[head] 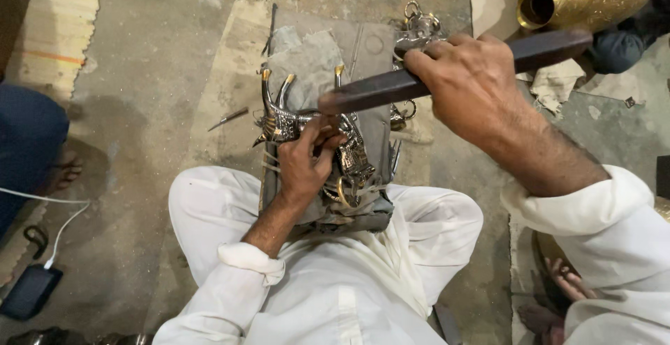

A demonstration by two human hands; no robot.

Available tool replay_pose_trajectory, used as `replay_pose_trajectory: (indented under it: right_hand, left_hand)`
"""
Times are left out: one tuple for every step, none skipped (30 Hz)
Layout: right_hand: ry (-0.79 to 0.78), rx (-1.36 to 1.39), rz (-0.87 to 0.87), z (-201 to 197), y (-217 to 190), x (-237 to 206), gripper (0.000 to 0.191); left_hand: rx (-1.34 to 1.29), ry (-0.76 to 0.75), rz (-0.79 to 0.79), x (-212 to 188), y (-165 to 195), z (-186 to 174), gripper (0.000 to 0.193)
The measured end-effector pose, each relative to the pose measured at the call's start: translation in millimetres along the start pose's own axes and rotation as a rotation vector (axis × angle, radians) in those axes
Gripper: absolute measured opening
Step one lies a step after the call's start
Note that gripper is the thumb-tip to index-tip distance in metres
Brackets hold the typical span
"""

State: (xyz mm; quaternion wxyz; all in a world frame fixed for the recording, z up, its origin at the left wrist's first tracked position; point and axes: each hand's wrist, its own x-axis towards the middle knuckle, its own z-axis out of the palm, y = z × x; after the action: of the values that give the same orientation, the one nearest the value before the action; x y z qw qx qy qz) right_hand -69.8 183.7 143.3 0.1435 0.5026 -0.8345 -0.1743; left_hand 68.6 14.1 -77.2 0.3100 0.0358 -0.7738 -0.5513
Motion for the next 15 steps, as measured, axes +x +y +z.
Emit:
replay_pose_trajectory:
  right_hand:
    - [0.030,0.070,0.041,0.0,1.0,-1.0,0.027]
    - [0.055,0.141,0.077,0.6,1.1,-1.0,0.026]
    - [0.080,0.214,0.104,1.0,1.5,-0.8,0.026]
    - [-0.005,0.183,0.099,1.7,1.4,-0.2,0.024]
    - [-0.088,0.154,0.097,2.5,1.3,0.6,0.022]
    - [-0.164,0.121,0.105,3.1,1.3,1.0,0.021]
    - [-0.115,0.111,0.087,3.9,1.0,1.3,0.021]
    - [-0.068,0.099,0.073,4.4,1.2,0.9,0.021]
    - [-0.034,0.090,0.054,5.1,0.4,-0.2,0.022]
    - [0.007,0.166,0.096,5.7,0.6,-1.2,0.021]
    - [0.047,0.245,0.131,5.1,2.3,-3.5,0.022]
    - [0.088,0.326,0.167,5.5,2.8,-4.8,0.023]
    - [0.040,0.224,0.117,7.0,1.3,-5.4,0.022]
    - [-0.001,0.116,0.075,7.8,1.3,-6.4,0.023]
    - [-0.039,0.004,0.039,8.3,1.5,-7.1,0.025]
  left_hand:
    - [0.005,0.006,0.022,0.3,-1.5,0.4,0.035]
    - [0.008,0.014,0.037,-0.2,-2.5,1.1,0.033]
    - [0.015,0.029,0.047,-1.0,-3.1,1.7,0.031]
    - [0.031,0.017,0.034,-0.4,-4.1,2.3,0.031]
    - [0.050,0.001,0.021,-0.3,-4.8,2.9,0.031]
    - [0.067,-0.021,0.019,0.2,-5.2,3.3,0.031]
    - [0.051,-0.009,0.036,0.8,-5.6,3.1,0.031]
    - [0.031,-0.001,0.052,0.6,-5.3,2.9,0.031]
    - [0.007,0.005,0.057,-0.6,-4.3,2.8,0.031]
    - [0.021,0.002,0.069,-0.6,-3.9,2.2,0.032]
    - [0.040,0.004,0.075,-1.0,-3.3,1.6,0.032]
    - [0.060,0.006,0.082,-1.4,-2.7,0.9,0.033]
    - [0.071,-0.010,0.031,-2.5,-1.9,-0.2,0.032]
    - [0.081,-0.028,-0.008,-2.4,-1.5,-0.3,0.032]
    - [0.089,-0.047,-0.040,-1.6,-1.7,-0.7,0.032]
